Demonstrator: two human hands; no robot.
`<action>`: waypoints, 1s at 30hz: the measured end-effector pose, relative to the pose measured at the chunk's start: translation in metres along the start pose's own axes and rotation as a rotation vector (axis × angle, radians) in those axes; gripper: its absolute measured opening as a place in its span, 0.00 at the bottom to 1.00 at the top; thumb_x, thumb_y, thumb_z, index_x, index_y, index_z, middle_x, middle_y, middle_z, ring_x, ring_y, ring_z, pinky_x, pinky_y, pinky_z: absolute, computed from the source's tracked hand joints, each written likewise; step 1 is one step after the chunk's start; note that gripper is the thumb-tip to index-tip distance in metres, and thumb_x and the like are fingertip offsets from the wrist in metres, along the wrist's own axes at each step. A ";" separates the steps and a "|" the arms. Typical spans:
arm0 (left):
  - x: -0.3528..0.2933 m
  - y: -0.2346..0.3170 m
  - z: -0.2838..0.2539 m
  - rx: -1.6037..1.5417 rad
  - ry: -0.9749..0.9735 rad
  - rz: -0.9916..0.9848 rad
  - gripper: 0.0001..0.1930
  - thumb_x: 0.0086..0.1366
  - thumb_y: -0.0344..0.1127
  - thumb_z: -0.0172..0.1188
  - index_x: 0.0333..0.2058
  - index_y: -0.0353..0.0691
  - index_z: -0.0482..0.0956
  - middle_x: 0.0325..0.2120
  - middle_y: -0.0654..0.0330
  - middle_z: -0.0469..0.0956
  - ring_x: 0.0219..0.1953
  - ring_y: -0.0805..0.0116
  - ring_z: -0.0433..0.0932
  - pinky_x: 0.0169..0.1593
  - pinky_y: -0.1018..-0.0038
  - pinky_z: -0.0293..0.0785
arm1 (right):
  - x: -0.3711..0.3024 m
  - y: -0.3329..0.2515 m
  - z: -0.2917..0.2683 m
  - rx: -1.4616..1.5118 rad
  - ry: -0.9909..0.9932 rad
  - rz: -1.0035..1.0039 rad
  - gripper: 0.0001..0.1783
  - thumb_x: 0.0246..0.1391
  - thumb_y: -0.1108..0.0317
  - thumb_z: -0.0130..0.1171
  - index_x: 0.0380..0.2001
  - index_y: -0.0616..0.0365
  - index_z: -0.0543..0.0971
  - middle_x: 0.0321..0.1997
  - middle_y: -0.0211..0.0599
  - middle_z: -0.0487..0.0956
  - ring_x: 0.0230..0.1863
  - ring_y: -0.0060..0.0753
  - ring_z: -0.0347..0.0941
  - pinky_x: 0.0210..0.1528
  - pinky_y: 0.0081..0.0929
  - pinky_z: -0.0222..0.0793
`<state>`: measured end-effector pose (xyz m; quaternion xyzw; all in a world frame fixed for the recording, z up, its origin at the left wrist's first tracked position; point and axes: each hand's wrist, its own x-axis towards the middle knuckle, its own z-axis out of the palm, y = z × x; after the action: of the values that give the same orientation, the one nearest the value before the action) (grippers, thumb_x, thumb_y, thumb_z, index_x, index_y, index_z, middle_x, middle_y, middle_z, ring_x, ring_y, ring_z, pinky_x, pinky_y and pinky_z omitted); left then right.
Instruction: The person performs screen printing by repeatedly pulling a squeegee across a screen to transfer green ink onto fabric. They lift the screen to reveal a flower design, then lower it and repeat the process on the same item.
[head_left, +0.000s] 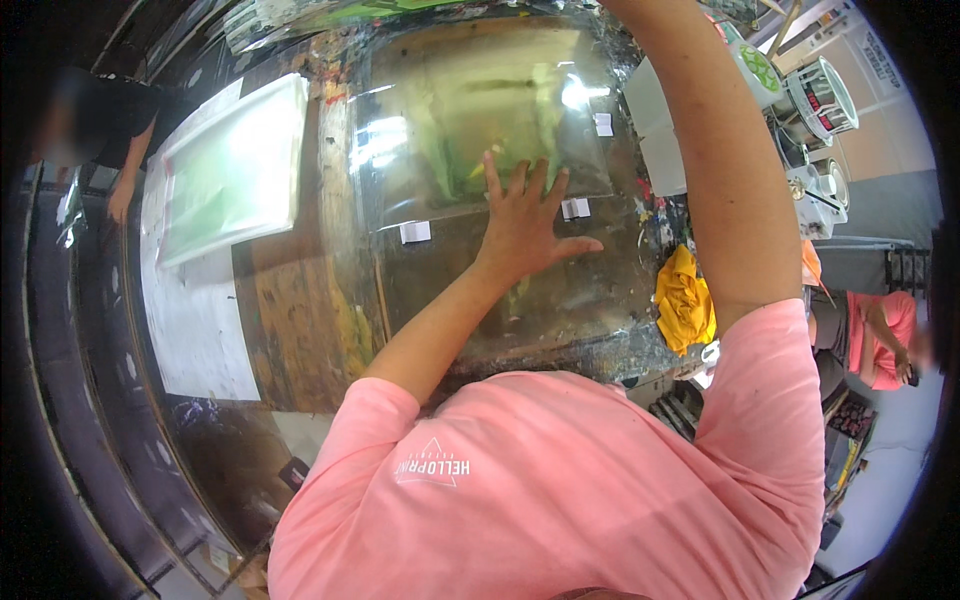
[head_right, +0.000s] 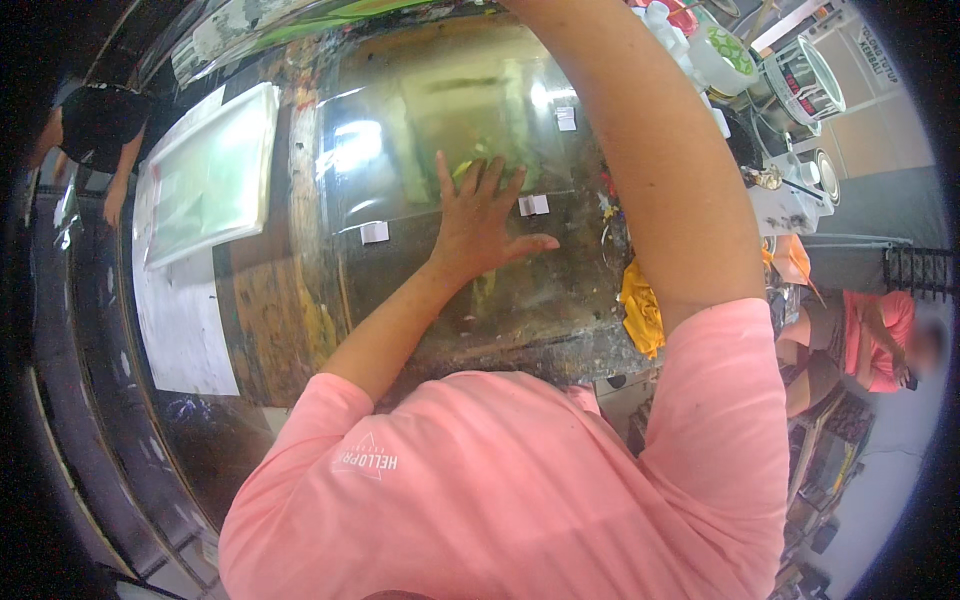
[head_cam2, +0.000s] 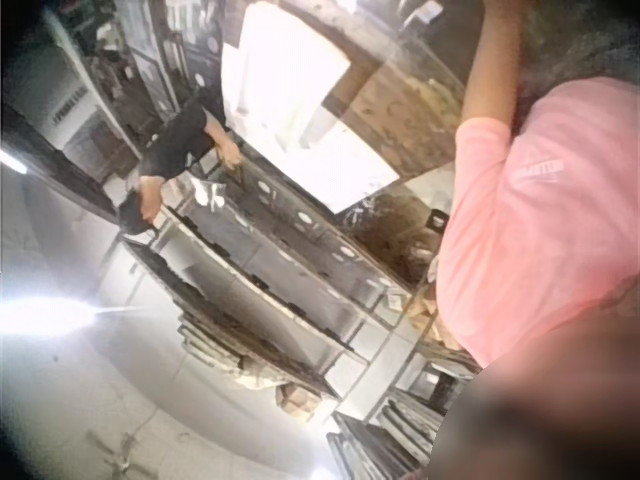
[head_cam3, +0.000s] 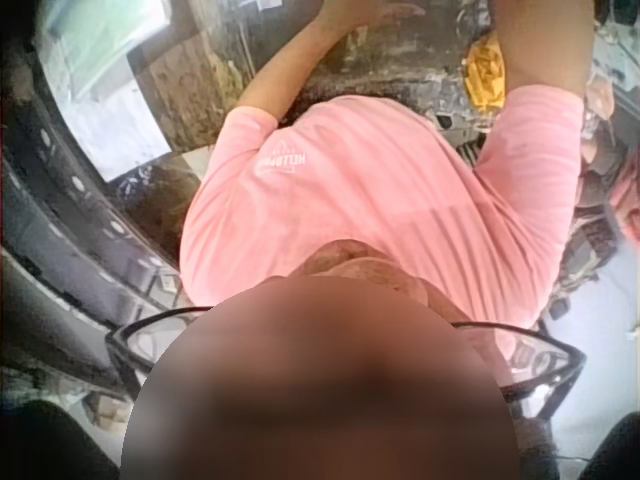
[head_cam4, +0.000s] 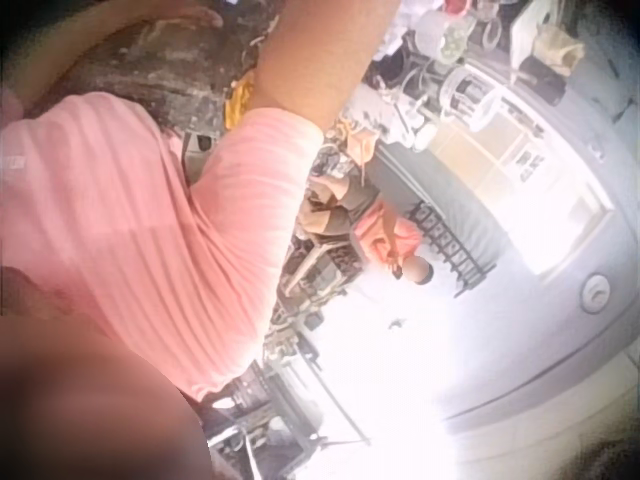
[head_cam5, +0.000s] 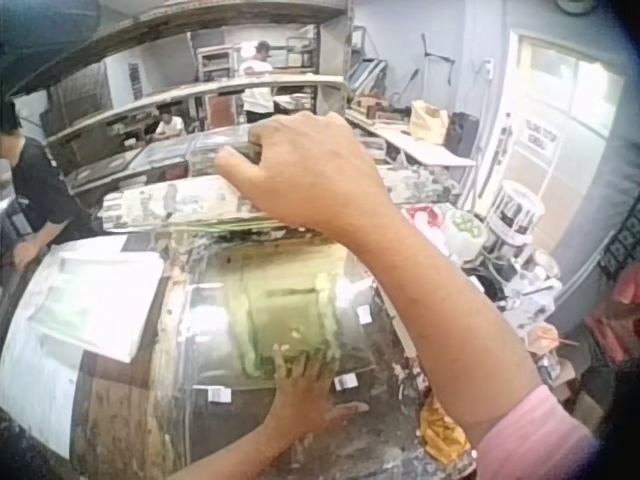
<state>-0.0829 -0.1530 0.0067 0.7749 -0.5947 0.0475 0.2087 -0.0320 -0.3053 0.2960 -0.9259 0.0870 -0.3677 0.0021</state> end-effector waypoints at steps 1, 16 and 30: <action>-0.002 -0.001 0.003 0.009 0.017 0.003 0.59 0.52 0.88 0.49 0.64 0.39 0.75 0.64 0.45 0.70 0.68 0.42 0.66 0.71 0.23 0.28 | -0.001 -0.006 -0.004 -0.007 -0.023 0.018 0.30 0.56 0.46 0.51 0.22 0.64 0.84 0.27 0.58 0.83 0.35 0.60 0.82 0.45 0.52 0.75; -0.020 -0.075 -0.190 -1.179 0.547 -0.544 0.47 0.48 0.39 0.86 0.63 0.25 0.71 0.42 0.55 0.85 0.43 0.70 0.84 0.46 0.74 0.82 | -0.121 -0.022 0.027 -0.099 -0.074 -0.107 0.40 0.63 0.42 0.56 0.67 0.62 0.70 0.35 0.45 0.83 0.40 0.49 0.78 0.47 0.48 0.66; -0.108 -0.095 -0.075 -0.011 0.130 -0.700 0.60 0.30 0.73 0.80 0.62 0.42 0.79 0.44 0.59 0.75 0.54 0.60 0.70 0.62 0.59 0.53 | -0.253 -0.035 0.082 0.172 -0.593 0.028 0.20 0.59 0.48 0.66 0.46 0.49 0.85 0.40 0.36 0.82 0.43 0.45 0.80 0.40 0.43 0.78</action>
<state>-0.0111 -0.0079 0.0149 0.9260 -0.2787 0.0192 0.2540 -0.1517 -0.2348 0.0665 -0.9879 0.0641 -0.0873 0.1110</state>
